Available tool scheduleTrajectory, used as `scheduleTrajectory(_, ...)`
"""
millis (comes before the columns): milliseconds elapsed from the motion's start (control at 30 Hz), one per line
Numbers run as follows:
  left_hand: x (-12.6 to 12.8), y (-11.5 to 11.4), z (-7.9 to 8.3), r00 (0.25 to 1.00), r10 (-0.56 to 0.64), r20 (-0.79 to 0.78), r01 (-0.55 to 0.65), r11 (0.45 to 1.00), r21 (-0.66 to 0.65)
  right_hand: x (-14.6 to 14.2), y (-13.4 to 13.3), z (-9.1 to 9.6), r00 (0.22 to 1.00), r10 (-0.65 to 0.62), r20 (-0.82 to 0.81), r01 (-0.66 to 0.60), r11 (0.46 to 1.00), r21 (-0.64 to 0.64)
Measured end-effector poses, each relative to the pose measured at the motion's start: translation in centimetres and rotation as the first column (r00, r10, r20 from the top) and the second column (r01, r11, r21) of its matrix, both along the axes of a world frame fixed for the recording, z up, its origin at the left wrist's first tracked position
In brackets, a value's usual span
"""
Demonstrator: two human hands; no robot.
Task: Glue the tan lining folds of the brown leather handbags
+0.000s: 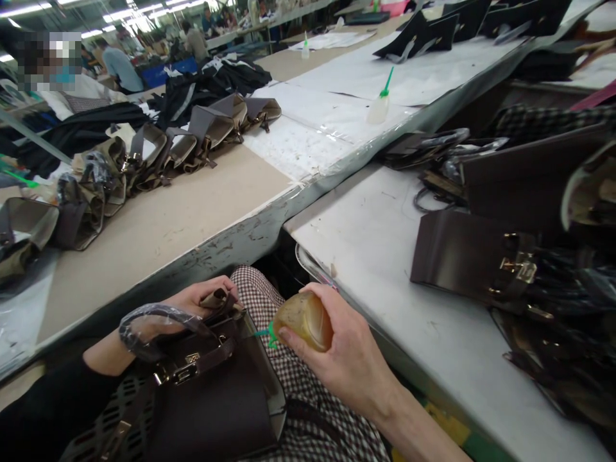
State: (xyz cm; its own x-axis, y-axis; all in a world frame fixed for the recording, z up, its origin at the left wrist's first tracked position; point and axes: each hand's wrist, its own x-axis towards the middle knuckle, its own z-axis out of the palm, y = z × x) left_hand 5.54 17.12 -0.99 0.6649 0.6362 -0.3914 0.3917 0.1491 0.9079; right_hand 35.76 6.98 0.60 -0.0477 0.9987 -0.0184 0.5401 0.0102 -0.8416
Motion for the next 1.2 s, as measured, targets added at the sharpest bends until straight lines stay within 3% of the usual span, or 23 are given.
scheduleTrajectory(267,0.4,-0.2,0.5,1.000,0.016,-0.016,-0.016,1.000,-0.004,1.2,-1.8,0.1,0.996,0.049,0.071,-0.042,0.994,-0.104)
scheduleTrajectory(700,0.7,-0.9,1.0,0.999,0.024,-0.028,-0.025,1.000,-0.018,1.9,-3.8,-0.4,0.989,0.140,0.048,-0.123,0.959,-0.256)
scheduleTrajectory(900,0.1,-0.9,1.2,0.996,-0.020,-0.082,0.032,0.988,0.154,2.3,-4.0,-0.4,0.990,0.135,0.046,-0.117,0.955,-0.272)
scheduleTrajectory(967,-0.4,-0.4,2.2,0.992,-0.095,-0.088,0.116,0.956,0.271,2.3,-3.9,-0.4,0.994,0.100,0.037,-0.085,0.955,-0.284)
scheduleTrajectory(1067,-1.1,0.1,4.7,0.972,-0.214,-0.097,0.233,0.827,0.511,2.1,-3.7,-0.5,1.000,0.010,0.022,-0.003,0.956,-0.292)
scheduleTrajectory(1133,-1.4,-0.2,6.5,0.962,-0.225,-0.155,0.272,0.733,0.623,2.1,-3.5,-0.8,0.997,-0.074,-0.010,0.068,0.958,-0.279)
scheduleTrajectory(1200,-1.5,-1.2,7.6,0.952,-0.188,-0.243,0.304,0.688,0.659,2.1,-3.4,-1.4,0.985,-0.163,-0.064,0.141,0.954,-0.264)
